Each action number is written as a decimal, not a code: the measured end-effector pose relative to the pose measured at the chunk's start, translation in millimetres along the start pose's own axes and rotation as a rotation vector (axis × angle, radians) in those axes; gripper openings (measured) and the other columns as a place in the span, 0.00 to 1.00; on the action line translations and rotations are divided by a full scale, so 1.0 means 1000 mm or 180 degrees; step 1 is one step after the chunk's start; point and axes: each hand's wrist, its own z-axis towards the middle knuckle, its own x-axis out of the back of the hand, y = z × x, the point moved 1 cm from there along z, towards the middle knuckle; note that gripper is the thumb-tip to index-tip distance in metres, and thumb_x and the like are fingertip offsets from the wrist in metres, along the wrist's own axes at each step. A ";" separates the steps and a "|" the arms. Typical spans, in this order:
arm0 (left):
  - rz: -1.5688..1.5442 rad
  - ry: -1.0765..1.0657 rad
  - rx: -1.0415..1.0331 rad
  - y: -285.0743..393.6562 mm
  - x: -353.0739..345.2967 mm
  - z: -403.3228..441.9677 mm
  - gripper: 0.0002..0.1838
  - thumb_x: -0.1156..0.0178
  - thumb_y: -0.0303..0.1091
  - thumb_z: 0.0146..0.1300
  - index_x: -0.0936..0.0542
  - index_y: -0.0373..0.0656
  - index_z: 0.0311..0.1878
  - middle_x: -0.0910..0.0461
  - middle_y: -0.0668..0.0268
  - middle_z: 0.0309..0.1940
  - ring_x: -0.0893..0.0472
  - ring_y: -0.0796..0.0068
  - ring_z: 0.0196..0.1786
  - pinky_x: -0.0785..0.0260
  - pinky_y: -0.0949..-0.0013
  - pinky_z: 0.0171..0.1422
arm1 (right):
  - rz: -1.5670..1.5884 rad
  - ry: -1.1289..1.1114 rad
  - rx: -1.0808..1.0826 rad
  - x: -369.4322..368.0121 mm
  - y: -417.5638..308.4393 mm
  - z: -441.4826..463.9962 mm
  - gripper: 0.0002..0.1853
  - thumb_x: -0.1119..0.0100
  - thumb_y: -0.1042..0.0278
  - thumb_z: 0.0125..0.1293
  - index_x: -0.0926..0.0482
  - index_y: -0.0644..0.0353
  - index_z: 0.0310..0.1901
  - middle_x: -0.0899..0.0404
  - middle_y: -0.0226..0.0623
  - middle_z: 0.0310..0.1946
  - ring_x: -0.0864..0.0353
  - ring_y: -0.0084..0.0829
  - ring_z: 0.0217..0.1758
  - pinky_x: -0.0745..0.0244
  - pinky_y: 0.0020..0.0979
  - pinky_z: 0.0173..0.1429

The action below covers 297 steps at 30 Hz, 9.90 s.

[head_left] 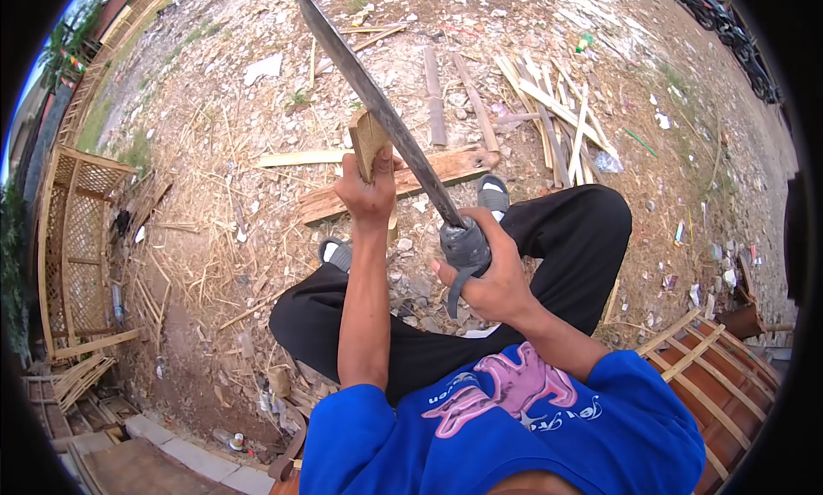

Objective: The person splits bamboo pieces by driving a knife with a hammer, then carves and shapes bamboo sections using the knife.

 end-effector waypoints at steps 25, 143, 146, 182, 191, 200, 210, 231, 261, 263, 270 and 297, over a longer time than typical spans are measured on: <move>0.0392 -0.1334 -0.0244 -0.105 -0.097 -0.001 0.12 0.34 0.30 0.63 0.22 0.39 0.48 0.16 0.51 0.32 0.15 0.48 0.35 0.24 0.58 0.35 | -0.0724 0.0551 -0.0169 0.047 0.056 0.022 0.23 0.30 0.73 0.57 0.28 0.64 0.53 0.23 0.30 0.32 0.27 0.19 0.35 0.28 0.26 0.42; 0.0714 -0.1574 0.0045 -0.127 -0.123 -0.054 0.10 0.26 0.36 0.55 0.12 0.42 0.37 0.16 0.55 0.23 0.16 0.59 0.24 0.27 0.63 0.31 | -0.0827 0.0643 -0.0413 0.097 0.109 0.020 0.22 0.31 0.71 0.51 0.25 0.65 0.48 0.19 0.45 0.31 0.18 0.40 0.36 0.25 0.36 0.42; 0.0687 -0.1575 0.0210 -0.125 -0.124 -0.052 0.11 0.26 0.38 0.56 0.12 0.41 0.35 0.17 0.54 0.22 0.16 0.59 0.23 0.28 0.63 0.30 | -0.0995 0.0724 -0.0334 0.096 0.104 0.025 0.22 0.33 0.74 0.50 0.25 0.66 0.48 0.23 0.35 0.27 0.25 0.25 0.29 0.27 0.30 0.40; 0.1883 -0.2796 0.1002 -0.107 -0.114 0.007 0.46 0.21 0.52 0.46 0.29 0.50 0.69 0.15 0.50 0.44 0.15 0.50 0.48 0.24 0.52 0.51 | -0.0929 0.0739 -0.0232 0.084 0.121 0.058 0.19 0.33 0.74 0.53 0.24 0.64 0.47 0.19 0.34 0.31 0.22 0.21 0.34 0.25 0.28 0.43; 0.0879 -0.2003 0.1261 -0.160 -0.080 -0.046 0.30 0.28 0.42 0.58 0.24 0.39 0.60 0.17 0.49 0.51 0.18 0.48 0.55 0.27 0.57 0.58 | -0.0849 0.0716 -0.0230 0.063 0.131 0.075 0.17 0.31 0.71 0.53 0.25 0.65 0.42 0.20 0.42 0.30 0.20 0.32 0.33 0.26 0.32 0.42; 0.1060 -0.2010 0.0395 -0.131 -0.106 -0.014 0.12 0.35 0.39 0.66 0.17 0.38 0.40 0.18 0.48 0.25 0.18 0.46 0.29 0.28 0.54 0.33 | -0.0669 0.0889 0.0000 0.067 0.102 0.072 0.19 0.29 0.72 0.55 0.27 0.64 0.44 0.20 0.34 0.29 0.23 0.22 0.32 0.26 0.29 0.42; 0.0993 -0.2298 0.0386 -0.134 -0.115 -0.022 0.08 0.38 0.35 0.66 0.19 0.39 0.41 0.20 0.46 0.26 0.20 0.41 0.33 0.30 0.51 0.35 | -0.0645 0.0974 0.0074 0.076 0.146 0.083 0.15 0.33 0.74 0.53 0.27 0.63 0.41 0.23 0.33 0.26 0.25 0.23 0.29 0.27 0.29 0.38; 0.0890 -0.2550 0.0390 -0.149 -0.088 -0.011 0.10 0.36 0.37 0.66 0.18 0.39 0.42 0.18 0.48 0.28 0.19 0.44 0.32 0.29 0.55 0.35 | -0.0999 0.0219 -0.0111 0.104 0.123 0.095 0.17 0.34 0.74 0.51 0.27 0.65 0.43 0.25 0.34 0.28 0.27 0.27 0.32 0.29 0.30 0.42; 0.0628 -0.1405 0.1460 0.060 0.118 0.041 0.23 0.39 0.33 0.71 0.28 0.39 0.66 0.21 0.56 0.57 0.19 0.66 0.56 0.26 0.65 0.60 | -0.1210 0.0696 -0.0218 0.082 0.120 0.116 0.17 0.35 0.70 0.53 0.24 0.67 0.45 0.17 0.39 0.31 0.18 0.33 0.37 0.25 0.34 0.46; 0.0598 -0.1162 0.1527 0.040 0.120 0.032 0.21 0.38 0.33 0.70 0.25 0.40 0.64 0.19 0.58 0.55 0.18 0.70 0.52 0.25 0.67 0.57 | -0.1551 0.0668 -0.0587 0.075 0.182 0.115 0.17 0.33 0.69 0.51 0.21 0.63 0.44 0.15 0.44 0.38 0.15 0.39 0.46 0.26 0.35 0.55; 0.1687 -0.1951 0.1160 0.032 0.114 0.029 0.20 0.38 0.35 0.68 0.23 0.42 0.62 0.17 0.59 0.51 0.16 0.65 0.49 0.24 0.62 0.56 | -0.1317 0.0870 -0.0308 0.088 0.162 0.167 0.19 0.31 0.69 0.53 0.21 0.65 0.46 0.15 0.45 0.39 0.15 0.41 0.44 0.24 0.37 0.51; 0.1759 -0.2231 0.1213 0.023 0.100 0.025 0.20 0.37 0.35 0.67 0.23 0.41 0.60 0.17 0.56 0.46 0.13 0.64 0.44 0.25 0.62 0.49 | -0.1287 0.0929 0.0135 0.039 0.186 0.138 0.16 0.31 0.71 0.52 0.24 0.62 0.42 0.18 0.41 0.33 0.18 0.36 0.36 0.25 0.34 0.44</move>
